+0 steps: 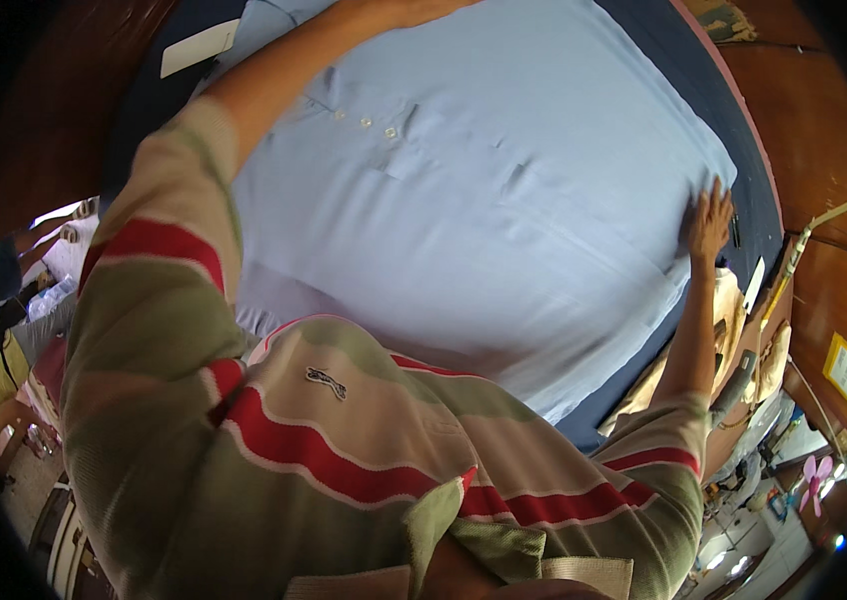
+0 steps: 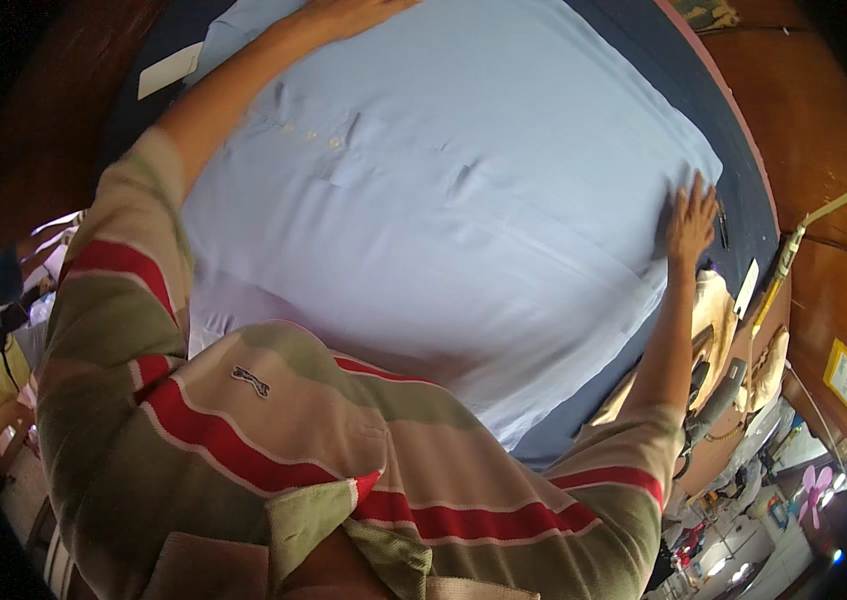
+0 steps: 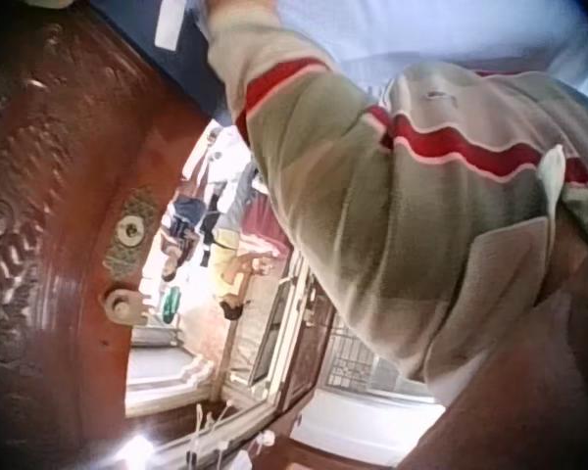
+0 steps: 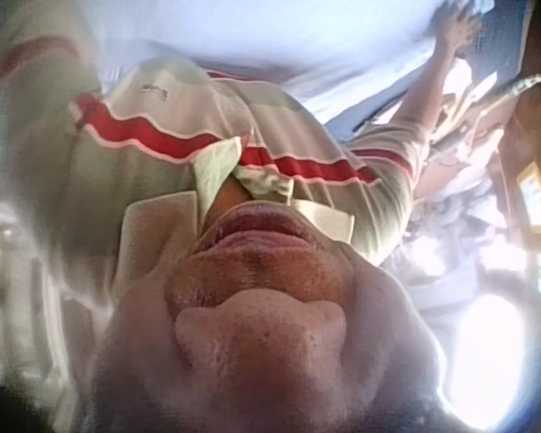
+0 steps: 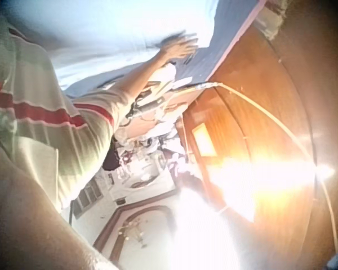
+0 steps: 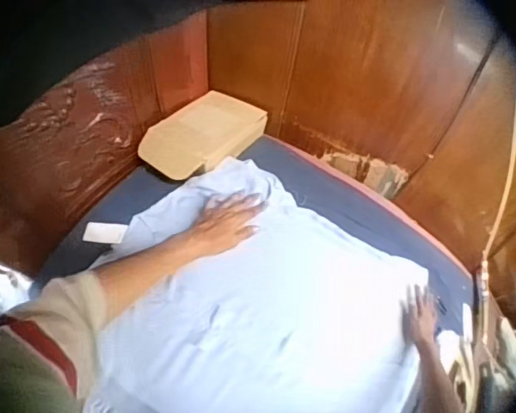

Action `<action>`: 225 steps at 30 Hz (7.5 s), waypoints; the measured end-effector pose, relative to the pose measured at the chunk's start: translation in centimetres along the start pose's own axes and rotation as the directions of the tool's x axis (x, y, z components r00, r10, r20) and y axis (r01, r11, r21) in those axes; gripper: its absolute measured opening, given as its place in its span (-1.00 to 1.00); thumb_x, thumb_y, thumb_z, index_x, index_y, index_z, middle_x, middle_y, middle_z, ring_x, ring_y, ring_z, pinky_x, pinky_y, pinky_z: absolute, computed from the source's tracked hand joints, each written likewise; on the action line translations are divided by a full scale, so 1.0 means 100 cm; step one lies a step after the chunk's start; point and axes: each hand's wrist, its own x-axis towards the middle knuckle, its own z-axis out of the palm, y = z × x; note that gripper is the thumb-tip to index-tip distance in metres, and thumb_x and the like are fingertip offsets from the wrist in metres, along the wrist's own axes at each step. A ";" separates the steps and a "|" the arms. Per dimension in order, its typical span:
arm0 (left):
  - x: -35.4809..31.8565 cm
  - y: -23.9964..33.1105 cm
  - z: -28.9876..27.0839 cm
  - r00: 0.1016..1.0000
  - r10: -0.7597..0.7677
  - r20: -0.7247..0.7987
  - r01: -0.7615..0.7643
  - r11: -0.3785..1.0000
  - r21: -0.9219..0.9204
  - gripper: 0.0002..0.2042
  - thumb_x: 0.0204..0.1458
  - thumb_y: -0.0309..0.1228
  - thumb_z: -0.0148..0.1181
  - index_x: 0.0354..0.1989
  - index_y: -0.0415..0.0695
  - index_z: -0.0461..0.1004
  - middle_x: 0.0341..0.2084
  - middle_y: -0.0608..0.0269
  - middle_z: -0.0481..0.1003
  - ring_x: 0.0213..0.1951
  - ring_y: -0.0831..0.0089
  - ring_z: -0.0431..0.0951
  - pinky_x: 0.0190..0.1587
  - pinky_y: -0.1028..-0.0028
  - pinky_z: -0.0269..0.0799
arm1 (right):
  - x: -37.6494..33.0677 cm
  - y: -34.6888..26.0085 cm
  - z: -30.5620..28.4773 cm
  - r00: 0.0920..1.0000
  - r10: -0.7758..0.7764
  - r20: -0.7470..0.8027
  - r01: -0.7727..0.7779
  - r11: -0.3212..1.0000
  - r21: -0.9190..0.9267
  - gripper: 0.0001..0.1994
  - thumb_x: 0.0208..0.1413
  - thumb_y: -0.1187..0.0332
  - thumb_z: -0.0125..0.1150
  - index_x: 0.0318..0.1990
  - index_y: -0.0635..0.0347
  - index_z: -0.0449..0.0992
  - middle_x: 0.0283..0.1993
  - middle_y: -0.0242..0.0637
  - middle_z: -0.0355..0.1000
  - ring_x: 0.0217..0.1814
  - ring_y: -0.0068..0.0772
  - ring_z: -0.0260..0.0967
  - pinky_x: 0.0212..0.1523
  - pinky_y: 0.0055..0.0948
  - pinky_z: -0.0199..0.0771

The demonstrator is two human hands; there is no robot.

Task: The person irons a blue button-down shirt on a padded table, pressing the front panels and smoothing the fabric by hand while other workers handle garments in the background.

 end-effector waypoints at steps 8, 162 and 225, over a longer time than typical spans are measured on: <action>-0.181 -0.059 0.001 0.999 -0.018 0.028 0.009 0.953 0.301 -0.54 0.21 -0.07 -0.38 0.30 0.26 -0.02 0.31 0.46 -0.06 0.33 0.41 -0.10 0.28 0.06 -0.31 | -0.152 -0.023 -0.023 0.995 0.051 0.081 -0.041 0.992 -0.116 -0.41 0.18 -0.10 -0.32 0.32 -0.10 0.00 0.40 -0.10 -0.19 0.42 0.04 -0.30 0.30 0.01 -0.31; -0.175 -0.049 0.000 0.965 -0.185 0.187 0.188 0.982 0.001 -0.46 0.16 -0.10 -0.26 0.31 0.00 -0.05 0.32 0.28 -0.10 0.34 0.35 -0.17 0.27 0.05 -0.28 | -0.062 -0.356 -0.121 0.856 -0.358 0.372 0.289 0.930 0.229 -0.45 -0.03 -0.13 0.06 -0.36 0.32 0.51 -0.57 0.00 0.44 -0.46 -0.04 0.47 -0.36 -0.26 0.46; -0.760 0.333 0.037 -0.107 -0.749 0.654 0.951 -0.269 -0.153 -0.77 0.08 -0.37 -0.03 -0.15 -0.17 0.43 -0.39 0.17 0.50 -0.39 0.34 0.49 -0.29 0.42 0.37 | -0.206 0.145 -0.189 0.915 0.361 0.180 -0.396 0.889 0.231 -0.44 -0.24 -0.08 0.26 -0.29 0.33 0.52 -0.56 -0.16 0.43 -0.47 -0.30 0.44 -0.37 -0.29 0.40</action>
